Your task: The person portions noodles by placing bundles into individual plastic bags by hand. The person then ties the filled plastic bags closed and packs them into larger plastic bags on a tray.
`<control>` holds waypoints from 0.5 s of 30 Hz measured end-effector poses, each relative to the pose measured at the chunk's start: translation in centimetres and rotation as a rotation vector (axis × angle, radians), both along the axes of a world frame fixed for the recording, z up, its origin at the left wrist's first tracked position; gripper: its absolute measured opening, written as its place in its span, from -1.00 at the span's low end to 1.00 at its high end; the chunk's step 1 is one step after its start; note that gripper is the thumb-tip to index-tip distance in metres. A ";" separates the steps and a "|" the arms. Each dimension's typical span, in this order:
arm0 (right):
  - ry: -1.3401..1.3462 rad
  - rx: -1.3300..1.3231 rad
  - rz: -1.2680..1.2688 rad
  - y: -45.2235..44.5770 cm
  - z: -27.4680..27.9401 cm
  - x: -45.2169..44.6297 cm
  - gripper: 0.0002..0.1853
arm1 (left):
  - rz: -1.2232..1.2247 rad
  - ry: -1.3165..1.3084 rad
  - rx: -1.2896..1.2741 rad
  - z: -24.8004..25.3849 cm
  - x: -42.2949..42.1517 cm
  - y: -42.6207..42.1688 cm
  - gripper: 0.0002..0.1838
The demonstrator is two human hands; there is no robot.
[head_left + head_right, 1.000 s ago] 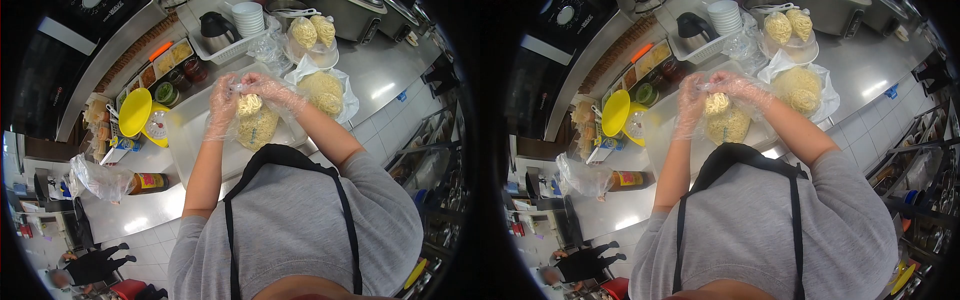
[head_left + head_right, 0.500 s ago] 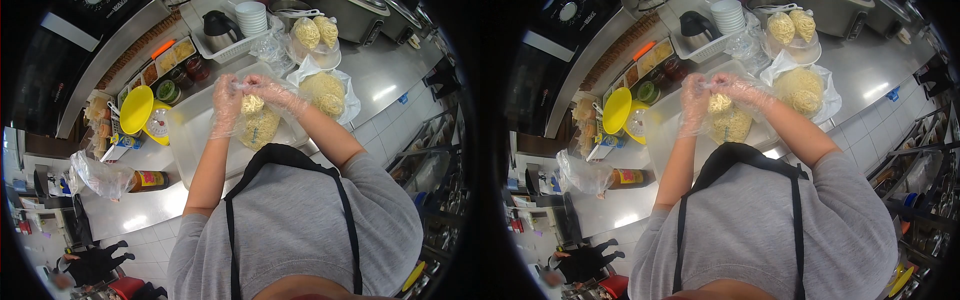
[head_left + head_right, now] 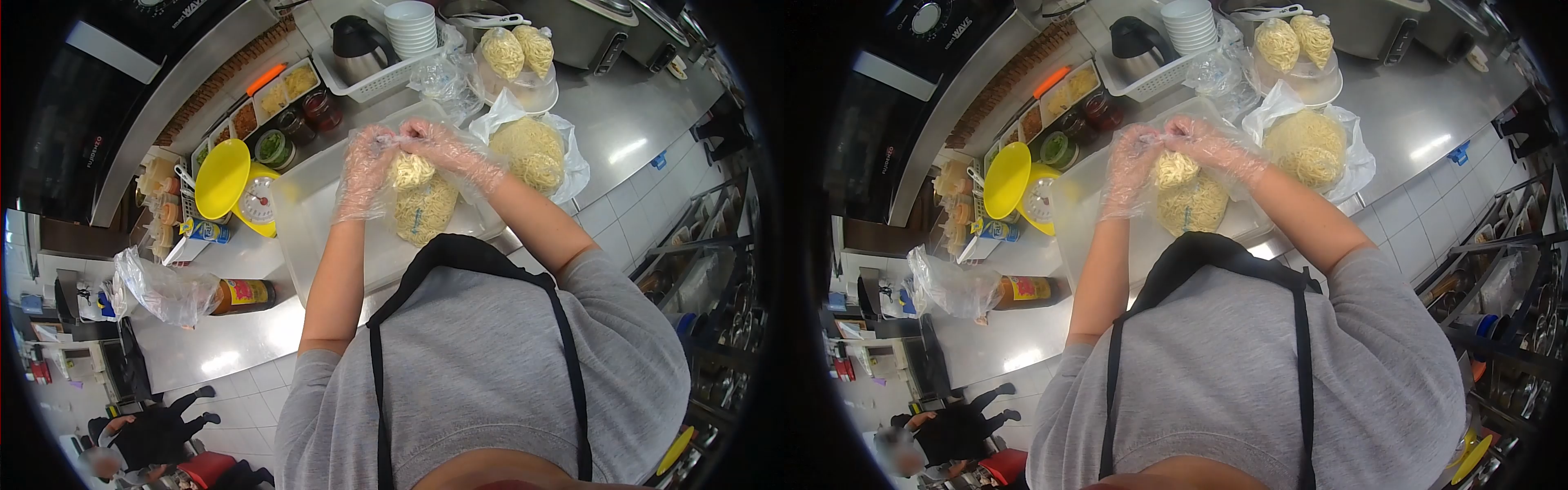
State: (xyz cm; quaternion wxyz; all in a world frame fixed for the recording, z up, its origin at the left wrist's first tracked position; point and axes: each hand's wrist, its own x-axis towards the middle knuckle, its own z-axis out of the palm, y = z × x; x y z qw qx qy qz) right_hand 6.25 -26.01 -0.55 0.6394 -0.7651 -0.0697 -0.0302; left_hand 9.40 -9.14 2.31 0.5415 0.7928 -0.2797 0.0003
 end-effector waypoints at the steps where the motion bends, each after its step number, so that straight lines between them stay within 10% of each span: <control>1: 0.000 0.000 -0.001 0.0 0.2 -0.2 -0.89 | 0.022 -0.137 0.071 0.1 -0.1 -0.1 -0.78; 15: -0.248 -0.321 0.068 1.0 1.8 -2.7 -0.45 | 0.263 -0.374 0.020 -1.5 0.1 -0.7 -0.78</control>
